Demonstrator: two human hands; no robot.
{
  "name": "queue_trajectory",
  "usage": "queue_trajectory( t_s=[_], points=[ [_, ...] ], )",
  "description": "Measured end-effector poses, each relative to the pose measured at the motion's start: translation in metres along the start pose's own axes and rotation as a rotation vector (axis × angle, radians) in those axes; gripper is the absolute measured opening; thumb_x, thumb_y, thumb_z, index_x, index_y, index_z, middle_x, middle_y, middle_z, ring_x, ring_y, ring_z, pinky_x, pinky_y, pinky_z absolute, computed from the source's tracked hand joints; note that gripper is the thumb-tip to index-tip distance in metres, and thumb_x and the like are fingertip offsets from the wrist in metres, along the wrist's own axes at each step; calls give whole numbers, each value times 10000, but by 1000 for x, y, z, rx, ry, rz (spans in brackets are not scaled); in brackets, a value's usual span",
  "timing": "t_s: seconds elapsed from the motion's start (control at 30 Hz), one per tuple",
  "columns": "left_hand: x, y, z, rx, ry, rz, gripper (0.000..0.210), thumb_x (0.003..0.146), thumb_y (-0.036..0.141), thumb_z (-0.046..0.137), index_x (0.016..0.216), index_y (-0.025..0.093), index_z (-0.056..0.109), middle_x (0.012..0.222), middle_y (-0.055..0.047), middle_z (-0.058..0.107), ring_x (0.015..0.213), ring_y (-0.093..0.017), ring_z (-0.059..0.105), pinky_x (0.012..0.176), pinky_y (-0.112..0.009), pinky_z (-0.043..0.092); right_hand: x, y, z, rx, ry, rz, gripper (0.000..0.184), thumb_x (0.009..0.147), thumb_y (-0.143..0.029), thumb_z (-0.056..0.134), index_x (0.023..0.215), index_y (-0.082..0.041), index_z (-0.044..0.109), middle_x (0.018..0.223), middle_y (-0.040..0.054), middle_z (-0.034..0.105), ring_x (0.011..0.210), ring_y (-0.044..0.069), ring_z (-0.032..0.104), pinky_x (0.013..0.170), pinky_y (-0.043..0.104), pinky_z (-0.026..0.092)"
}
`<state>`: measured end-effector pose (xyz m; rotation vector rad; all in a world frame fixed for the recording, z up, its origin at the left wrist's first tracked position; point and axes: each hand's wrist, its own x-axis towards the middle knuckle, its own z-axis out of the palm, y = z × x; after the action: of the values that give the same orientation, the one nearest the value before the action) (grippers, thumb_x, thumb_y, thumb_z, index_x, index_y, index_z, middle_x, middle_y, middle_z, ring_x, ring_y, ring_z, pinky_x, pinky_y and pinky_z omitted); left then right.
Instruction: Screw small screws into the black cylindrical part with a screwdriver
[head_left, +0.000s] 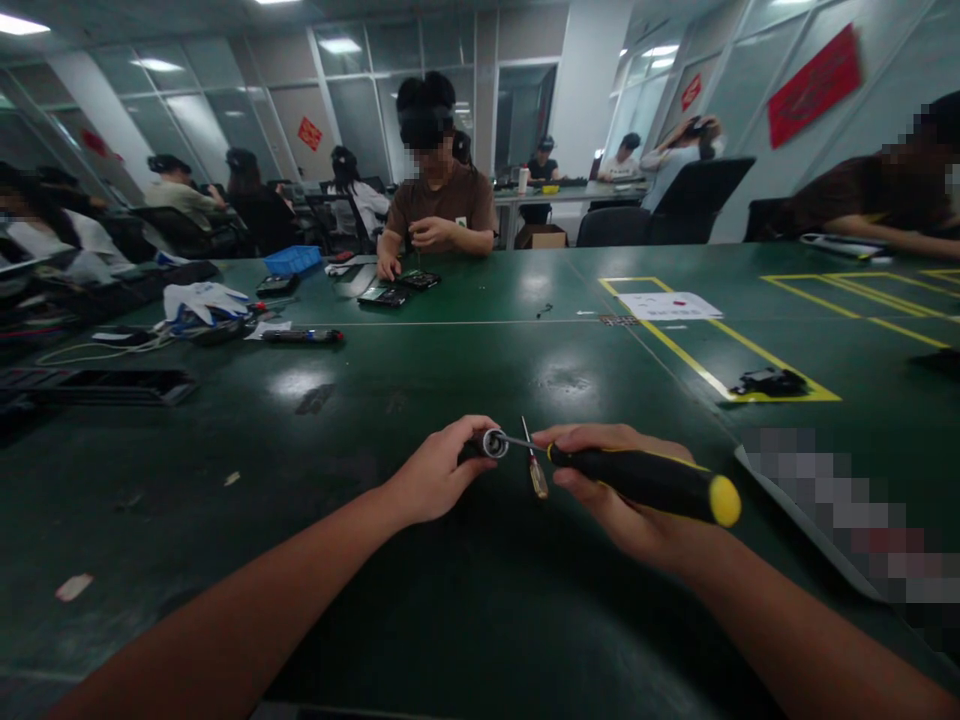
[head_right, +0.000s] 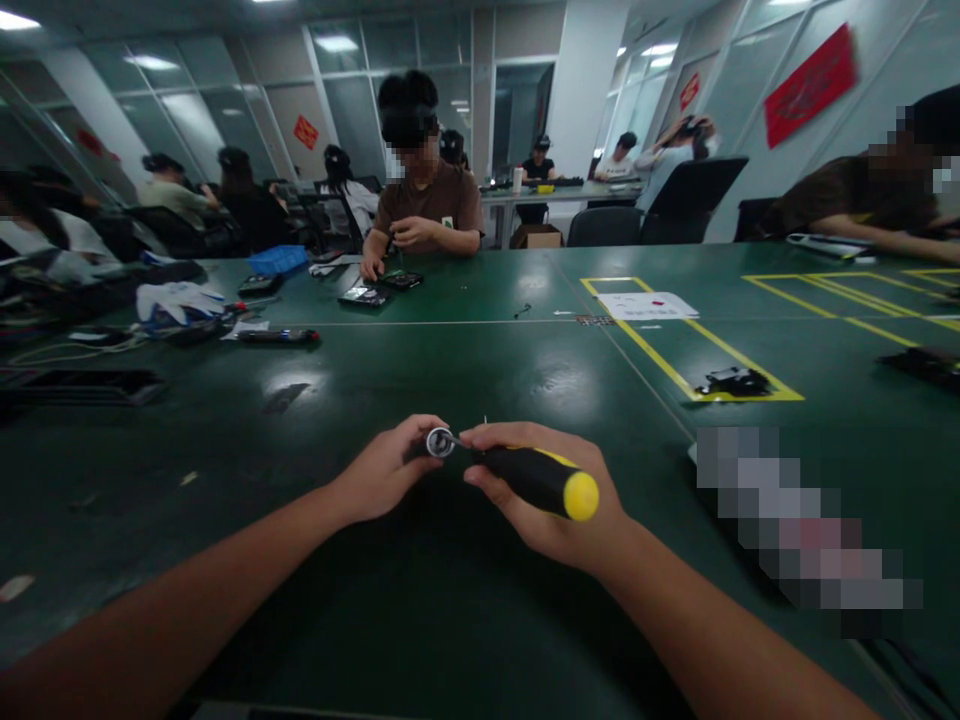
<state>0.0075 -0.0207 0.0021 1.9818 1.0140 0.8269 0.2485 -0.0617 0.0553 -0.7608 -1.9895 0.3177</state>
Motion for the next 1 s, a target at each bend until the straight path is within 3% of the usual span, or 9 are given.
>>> queue_trajectory(
  t_s=[0.13, 0.37, 0.73, 1.0],
  points=[
    [0, 1, -2, 51, -1, 20, 285, 931, 222, 586, 1215, 243, 572, 1126, -45, 671, 1044, -220, 635, 941, -391, 500, 0, -2, 4, 44, 58, 74, 226, 848, -217, 748, 1049, -302, 689, 1005, 25, 787, 895, 238, 763, 814, 389, 637],
    [-1, 3, -4, 109, -21, 24, 297, 940, 226, 575, 1236, 256, 576, 1121, -36, 678, 1040, -227, 638, 957, -406, 494, 5, 6, 10, 444, 216, 380, 103, 908, -288, 708, 1003, -268, 675, 974, 40, 780, 861, 216, 763, 779, 368, 665],
    [0, 0, -5, 91, -15, 42, 301, 941, 224, 583, 1241, 253, 579, 1141, -24, 682, 1046, -209, 637, 977, -386, 481, 11, 10, 10, 603, 299, 484, 140, 879, -323, 748, 958, -221, 693, 927, 42, 784, 866, 198, 764, 792, 345, 665],
    [1, -1, -3, 91, -18, 99, 336, 951, 232, 576, 1285, 264, 581, 1195, -33, 659, 1097, -212, 613, 1005, -388, 475, 11, 19, 8, 712, 275, 480, 109, 903, -318, 720, 974, -239, 697, 920, 21, 775, 863, 184, 760, 766, 330, 670]
  ],
)
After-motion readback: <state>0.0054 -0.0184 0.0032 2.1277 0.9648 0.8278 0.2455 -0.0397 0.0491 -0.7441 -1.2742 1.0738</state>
